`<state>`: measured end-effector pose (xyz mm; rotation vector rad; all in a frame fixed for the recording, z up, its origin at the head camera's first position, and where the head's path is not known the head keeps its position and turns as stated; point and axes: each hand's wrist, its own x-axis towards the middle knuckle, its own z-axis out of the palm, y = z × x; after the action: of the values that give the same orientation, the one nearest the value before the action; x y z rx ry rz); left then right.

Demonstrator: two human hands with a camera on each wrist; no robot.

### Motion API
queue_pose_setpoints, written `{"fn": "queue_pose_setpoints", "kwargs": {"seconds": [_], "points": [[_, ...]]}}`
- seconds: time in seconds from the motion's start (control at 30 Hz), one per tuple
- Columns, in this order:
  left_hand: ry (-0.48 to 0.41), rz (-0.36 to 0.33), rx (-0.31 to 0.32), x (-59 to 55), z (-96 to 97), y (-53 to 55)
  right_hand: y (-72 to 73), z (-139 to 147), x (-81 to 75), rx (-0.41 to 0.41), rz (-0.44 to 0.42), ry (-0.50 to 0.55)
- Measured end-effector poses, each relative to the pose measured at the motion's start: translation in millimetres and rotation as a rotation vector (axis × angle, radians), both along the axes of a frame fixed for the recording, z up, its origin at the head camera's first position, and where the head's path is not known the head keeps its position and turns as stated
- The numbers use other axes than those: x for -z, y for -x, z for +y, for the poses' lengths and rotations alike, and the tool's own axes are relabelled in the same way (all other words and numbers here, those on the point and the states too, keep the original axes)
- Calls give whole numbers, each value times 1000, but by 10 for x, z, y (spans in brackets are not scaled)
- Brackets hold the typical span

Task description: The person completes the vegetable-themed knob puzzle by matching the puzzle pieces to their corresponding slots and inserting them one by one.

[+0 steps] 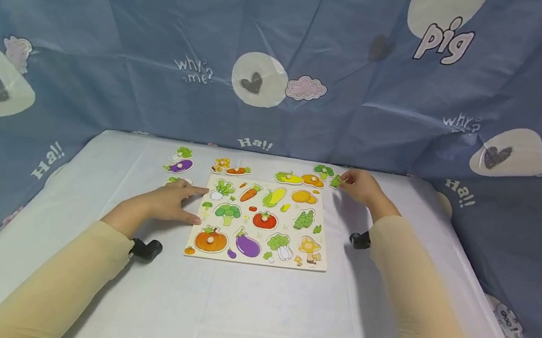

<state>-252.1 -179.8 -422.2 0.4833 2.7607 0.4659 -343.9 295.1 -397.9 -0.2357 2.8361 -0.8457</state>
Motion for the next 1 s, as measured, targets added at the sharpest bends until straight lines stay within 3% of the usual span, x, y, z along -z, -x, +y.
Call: {"fn": "queue_pose_setpoints", "kwargs": {"seconds": [0.27,0.6,1.0], "points": [[14,2,-1,9,3,3,120,-24,96,102,-53,71],[15,-5,-9,9,9,2,225,-69,220,188,-33,88],[19,6,-4,21,6,16,335,-102,380,225,-81,140]]}}
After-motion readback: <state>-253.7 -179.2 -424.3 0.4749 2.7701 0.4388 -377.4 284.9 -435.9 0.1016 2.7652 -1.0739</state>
